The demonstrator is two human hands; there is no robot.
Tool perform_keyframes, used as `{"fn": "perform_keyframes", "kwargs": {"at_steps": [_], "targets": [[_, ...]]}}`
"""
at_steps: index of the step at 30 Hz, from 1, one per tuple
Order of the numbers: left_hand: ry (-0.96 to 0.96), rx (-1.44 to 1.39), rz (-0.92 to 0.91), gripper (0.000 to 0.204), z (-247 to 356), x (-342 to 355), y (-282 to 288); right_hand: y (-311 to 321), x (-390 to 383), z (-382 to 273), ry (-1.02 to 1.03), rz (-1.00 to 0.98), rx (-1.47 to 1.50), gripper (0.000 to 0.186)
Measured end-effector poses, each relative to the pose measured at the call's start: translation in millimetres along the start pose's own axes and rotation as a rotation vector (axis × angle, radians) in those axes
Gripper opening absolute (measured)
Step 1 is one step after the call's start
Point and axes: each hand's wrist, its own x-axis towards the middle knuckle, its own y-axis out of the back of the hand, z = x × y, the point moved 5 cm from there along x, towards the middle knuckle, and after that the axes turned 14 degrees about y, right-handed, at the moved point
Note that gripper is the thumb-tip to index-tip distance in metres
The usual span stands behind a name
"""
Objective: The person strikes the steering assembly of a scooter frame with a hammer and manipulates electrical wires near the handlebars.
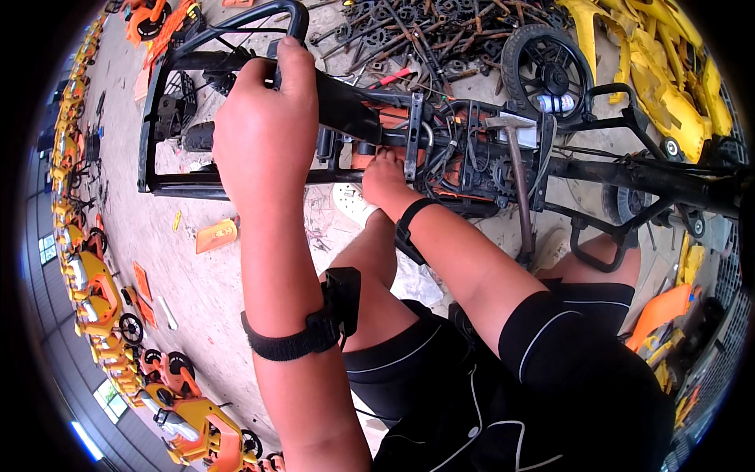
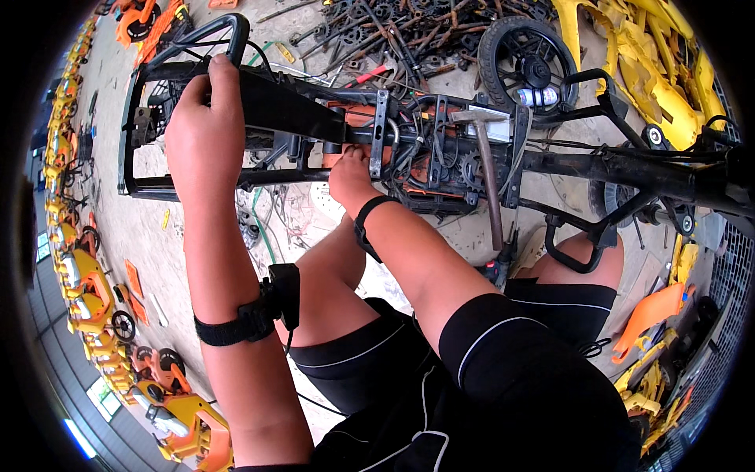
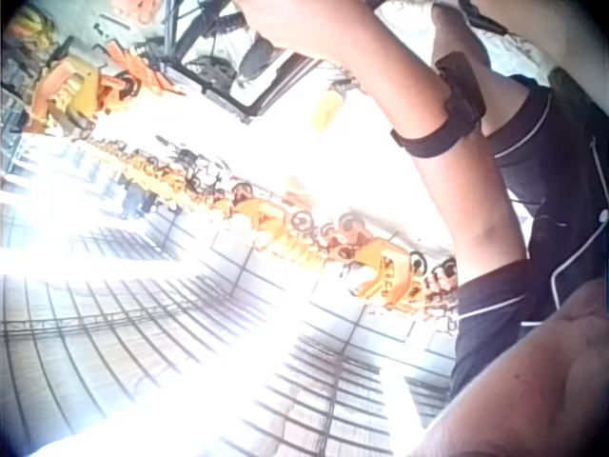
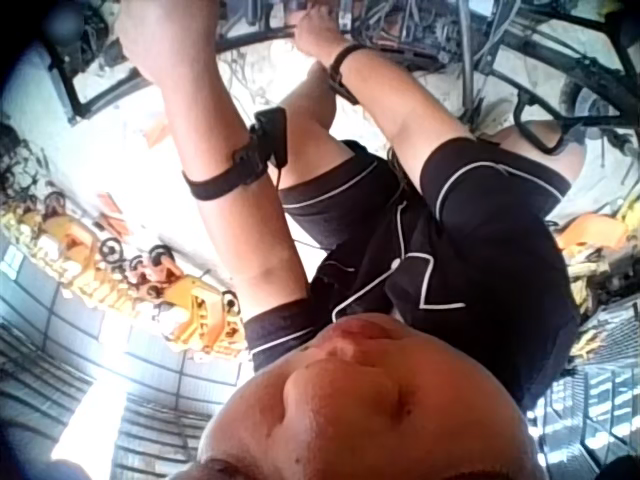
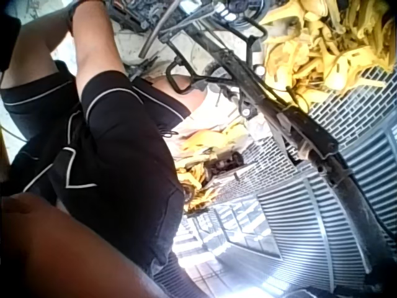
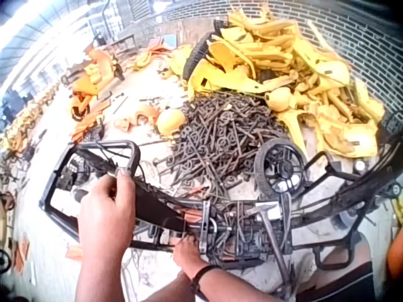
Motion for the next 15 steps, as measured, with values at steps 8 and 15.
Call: {"fn": "perform_keyframes", "kwargs": {"at_steps": [8,15], "targets": [[0.0,-0.005,0.011,0.061,-3,0,2,21,-5,-6,-0.195,0.151,0.431,0.048],[-0.025,-0.002,0.025,0.06,-1,-1,3,0,11,2,-0.245,0.157,0.239,0.04]]}}
